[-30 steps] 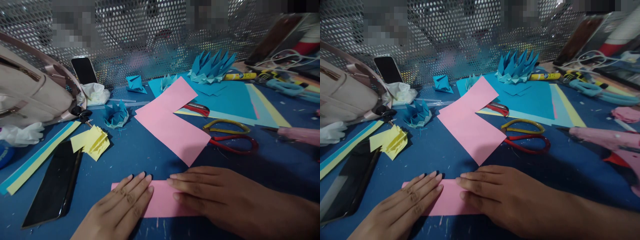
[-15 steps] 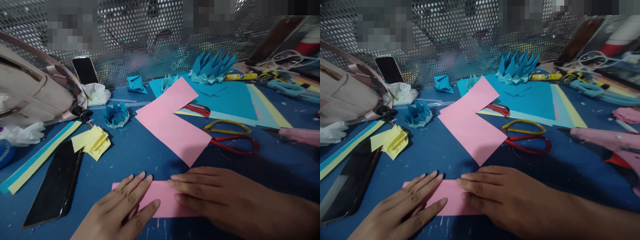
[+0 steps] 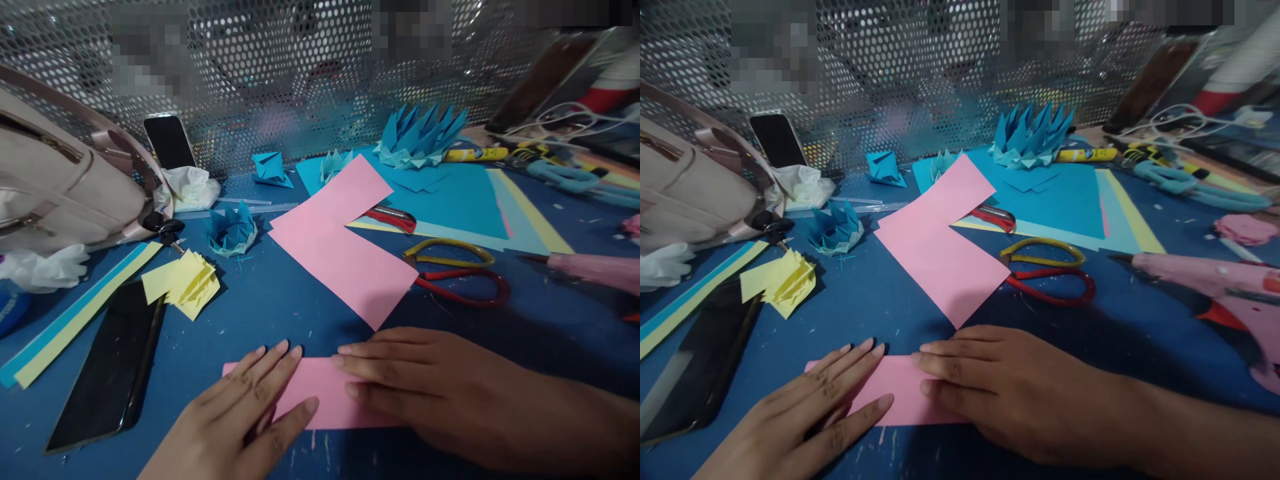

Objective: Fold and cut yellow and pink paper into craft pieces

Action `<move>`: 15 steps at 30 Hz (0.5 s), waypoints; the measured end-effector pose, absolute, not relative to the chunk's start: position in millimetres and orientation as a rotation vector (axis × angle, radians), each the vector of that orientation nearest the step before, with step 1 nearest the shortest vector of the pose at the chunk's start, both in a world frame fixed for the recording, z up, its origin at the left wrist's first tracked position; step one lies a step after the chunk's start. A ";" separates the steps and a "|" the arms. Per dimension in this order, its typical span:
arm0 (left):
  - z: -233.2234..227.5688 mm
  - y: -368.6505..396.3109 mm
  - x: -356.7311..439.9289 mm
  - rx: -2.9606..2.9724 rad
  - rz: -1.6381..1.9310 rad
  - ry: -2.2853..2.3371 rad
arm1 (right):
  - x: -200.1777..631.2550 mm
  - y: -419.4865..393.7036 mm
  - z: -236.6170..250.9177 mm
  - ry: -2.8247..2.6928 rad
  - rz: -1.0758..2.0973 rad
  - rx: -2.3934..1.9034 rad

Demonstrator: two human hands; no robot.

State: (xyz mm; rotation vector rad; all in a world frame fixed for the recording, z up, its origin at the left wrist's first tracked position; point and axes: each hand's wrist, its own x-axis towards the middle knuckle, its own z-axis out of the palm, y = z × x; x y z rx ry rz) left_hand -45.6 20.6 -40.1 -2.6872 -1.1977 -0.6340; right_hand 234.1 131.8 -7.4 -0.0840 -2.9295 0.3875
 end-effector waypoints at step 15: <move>-28.4 11.5 -50.4 -2.793 -0.402 -1.042 | 242.0 137.4 -7.8 -2.941 0.660 -0.011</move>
